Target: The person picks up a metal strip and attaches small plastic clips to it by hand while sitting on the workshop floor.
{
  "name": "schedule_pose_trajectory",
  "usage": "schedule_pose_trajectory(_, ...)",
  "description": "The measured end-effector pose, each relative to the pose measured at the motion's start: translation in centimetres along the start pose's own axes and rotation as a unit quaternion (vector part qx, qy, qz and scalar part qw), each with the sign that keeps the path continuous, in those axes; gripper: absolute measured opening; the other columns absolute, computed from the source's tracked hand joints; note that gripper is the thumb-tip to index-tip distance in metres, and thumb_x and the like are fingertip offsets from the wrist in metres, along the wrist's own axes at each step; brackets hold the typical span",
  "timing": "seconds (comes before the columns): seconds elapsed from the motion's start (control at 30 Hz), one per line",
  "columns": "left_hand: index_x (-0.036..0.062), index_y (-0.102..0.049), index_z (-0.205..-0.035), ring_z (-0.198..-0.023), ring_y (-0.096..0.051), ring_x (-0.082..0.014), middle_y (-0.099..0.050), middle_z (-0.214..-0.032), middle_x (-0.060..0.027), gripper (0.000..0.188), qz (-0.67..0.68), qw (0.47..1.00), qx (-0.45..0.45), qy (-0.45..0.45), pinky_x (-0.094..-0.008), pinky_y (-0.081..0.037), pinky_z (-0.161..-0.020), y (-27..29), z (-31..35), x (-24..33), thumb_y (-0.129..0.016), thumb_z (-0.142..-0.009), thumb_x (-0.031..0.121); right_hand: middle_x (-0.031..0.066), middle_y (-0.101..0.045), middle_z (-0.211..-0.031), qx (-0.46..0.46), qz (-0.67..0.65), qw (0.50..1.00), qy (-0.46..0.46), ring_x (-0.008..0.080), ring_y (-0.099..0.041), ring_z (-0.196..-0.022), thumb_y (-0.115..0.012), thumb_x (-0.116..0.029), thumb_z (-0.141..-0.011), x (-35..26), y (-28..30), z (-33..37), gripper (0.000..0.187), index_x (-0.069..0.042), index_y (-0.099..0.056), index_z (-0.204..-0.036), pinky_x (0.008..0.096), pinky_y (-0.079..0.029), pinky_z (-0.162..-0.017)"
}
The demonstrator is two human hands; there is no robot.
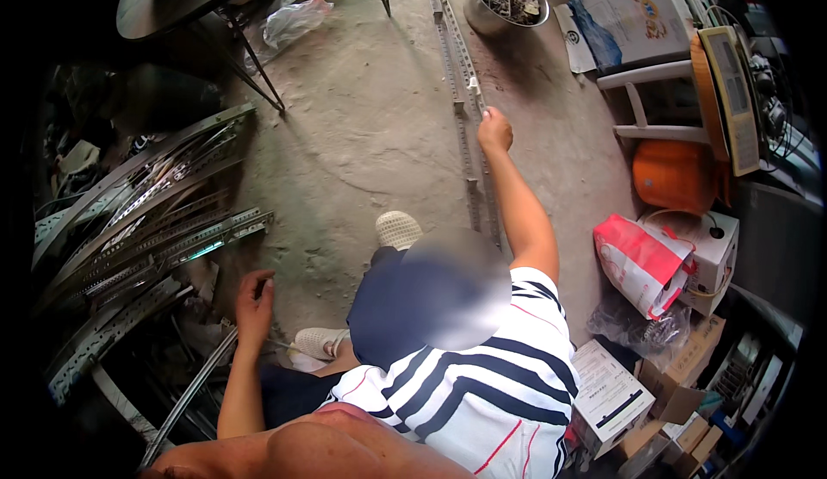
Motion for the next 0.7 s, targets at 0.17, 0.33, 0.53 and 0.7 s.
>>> schedule_pose_trajectory(0.17,0.0048,-0.063,-0.107,-0.094,-0.060,-0.0247,-0.059,-0.103,-0.0120,0.019,0.014,0.995,-0.096,-0.014,-0.0325,-0.048,-0.082,-3.2,-1.4,0.1,-0.056,-0.090,0.011,0.0144,-0.068,-0.091,-0.019,-0.138,0.990,0.016,0.0296,-0.065,-0.089,-0.047,-0.028,-0.093,3.9,3.1,1.5,0.032,-0.008,-0.061,-0.113,0.0419,-0.049,-0.077)
schedule_pose_trajectory(0.33,0.0058,-0.064,-0.107,-0.091,-0.061,-0.0270,-0.062,-0.100,-0.0138,0.021,-0.007,0.988,-0.144,-0.061,-0.0345,-0.048,-0.078,-6.1,-3.7,0.3,-0.057,-0.089,0.014,0.0137,-0.064,-0.081,0.039,-0.120,0.992,-0.014,0.0277,-0.063,-0.080,-0.044,-0.035,-0.095,4.5,8.7,9.3,0.037,-0.007,-0.058,-0.114,0.0396,-0.047,-0.073)
schedule_pose_trajectory(0.53,0.0047,-0.064,-0.108,-0.086,-0.063,-0.0255,-0.063,-0.099,-0.0140,0.022,0.030,0.982,-0.151,-0.108,-0.0334,-0.049,-0.076,-9.9,-7.9,2.9,-0.057,-0.090,0.015,0.0041,-0.061,-0.075,-0.087,-0.141,0.986,-0.018,0.0141,-0.059,-0.071,-0.054,-0.034,-0.095,7.6,10.0,17.1,0.034,-0.004,-0.061,-0.107,0.0298,-0.046,-0.065)
schedule_pose_trajectory(0.7,0.0026,-0.063,-0.110,-0.085,-0.063,-0.0198,-0.064,-0.100,-0.0119,0.024,0.091,0.982,-0.139,-0.089,-0.0296,-0.049,-0.077,-12.8,-10.5,5.0,-0.057,-0.091,0.017,-0.0030,-0.059,-0.074,-0.267,-0.329,0.899,-0.108,0.0047,-0.054,-0.065,-0.048,-0.032,-0.100,5.7,7.3,19.5,0.030,-0.007,-0.065,-0.103,0.0200,-0.043,-0.056)
Point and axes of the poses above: each hand's wrist, its own z-axis away from the middle knuckle, its own y-axis out of the back of the hand, x = y × z, the point moved 5 cm from there along -z, towards the middle knuckle
